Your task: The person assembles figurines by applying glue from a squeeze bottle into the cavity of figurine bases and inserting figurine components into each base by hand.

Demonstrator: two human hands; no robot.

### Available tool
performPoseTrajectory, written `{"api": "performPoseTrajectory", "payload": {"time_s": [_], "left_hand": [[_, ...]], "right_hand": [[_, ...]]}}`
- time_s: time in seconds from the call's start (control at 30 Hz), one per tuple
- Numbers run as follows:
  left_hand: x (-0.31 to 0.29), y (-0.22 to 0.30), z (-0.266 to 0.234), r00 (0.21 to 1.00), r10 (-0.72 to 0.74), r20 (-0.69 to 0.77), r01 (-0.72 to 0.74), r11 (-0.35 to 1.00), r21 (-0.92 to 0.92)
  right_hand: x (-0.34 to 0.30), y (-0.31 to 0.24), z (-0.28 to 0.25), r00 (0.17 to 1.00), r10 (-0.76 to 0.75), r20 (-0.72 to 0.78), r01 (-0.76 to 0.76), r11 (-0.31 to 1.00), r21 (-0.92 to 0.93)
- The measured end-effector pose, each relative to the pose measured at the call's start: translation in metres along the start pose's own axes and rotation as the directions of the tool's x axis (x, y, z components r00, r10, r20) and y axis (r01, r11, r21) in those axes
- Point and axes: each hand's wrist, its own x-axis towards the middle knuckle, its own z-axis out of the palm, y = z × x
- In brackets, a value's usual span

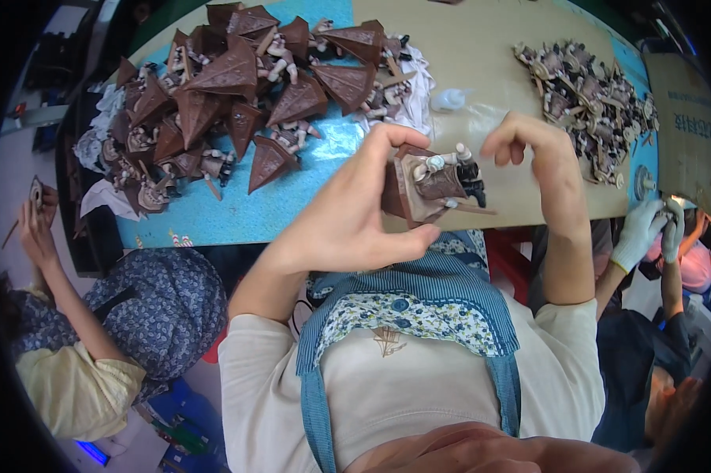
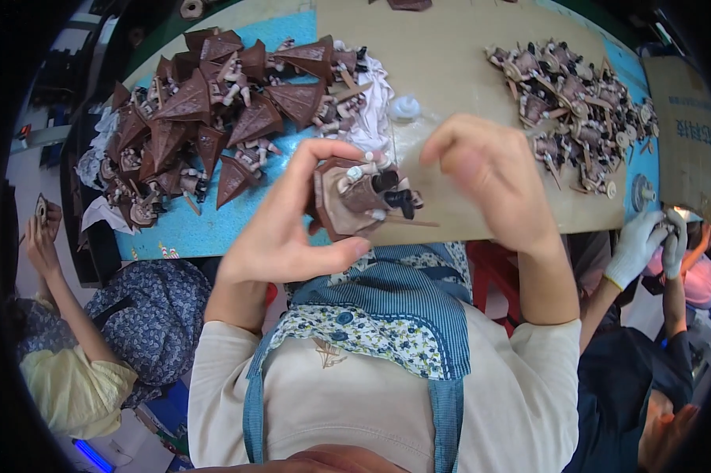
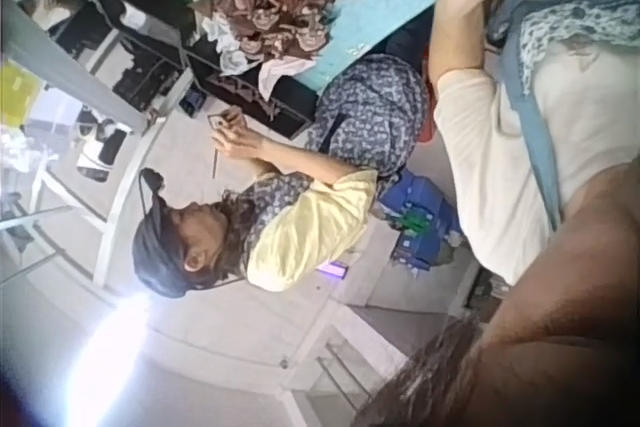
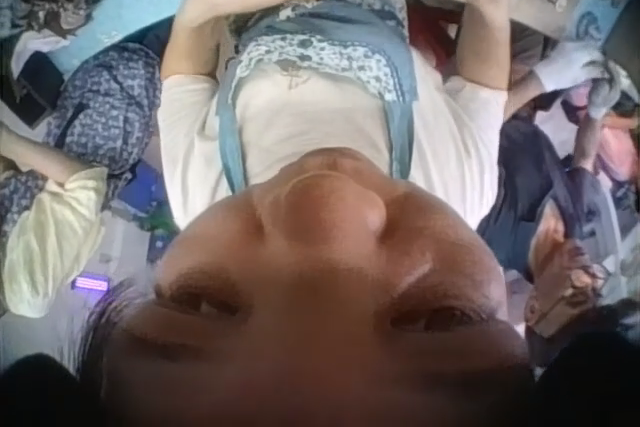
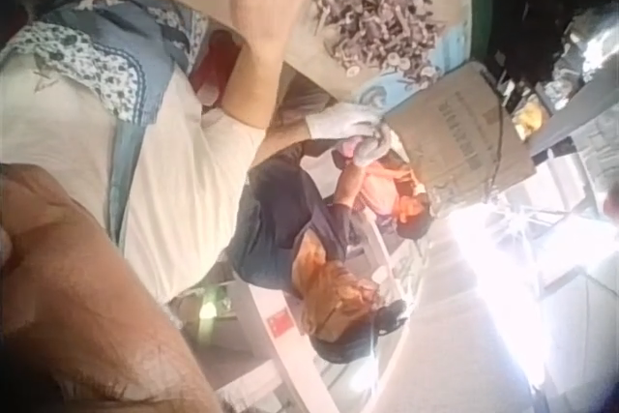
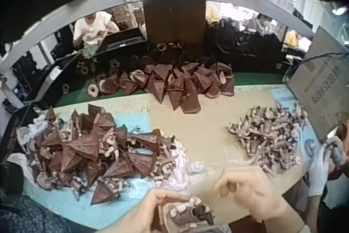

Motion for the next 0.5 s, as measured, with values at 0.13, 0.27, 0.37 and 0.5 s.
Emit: {"api": "performPoseTrajectory", "payload": {"time_s": [0.13,0.27,0.37,0.5], "left_hand": [[0.010,0.046,-0.034,0.991,0.056,-0.124,-0.002,0.917,0.398],[0.040,0.062,-0.063,0.939,0.343,-0.003,-0.069,0.198,0.978],[0.064,0.061,-0.079,0.949,0.315,0.021,0.007,-0.088,0.996],[0.100,0.083,-0.074,0.963,0.220,0.155,-0.112,-0.196,0.974]], "right_hand": [[0.018,0.039,0.032,0.911,0.232,-0.340,-0.222,0.973,0.070],[0.035,0.056,0.053,0.939,-0.052,-0.341,-0.045,0.962,-0.270],[0.039,0.066,0.056,0.944,-0.073,-0.323,-0.032,0.951,-0.309],[0.033,0.069,0.053,0.930,-0.032,-0.365,-0.064,0.967,-0.246]]}}
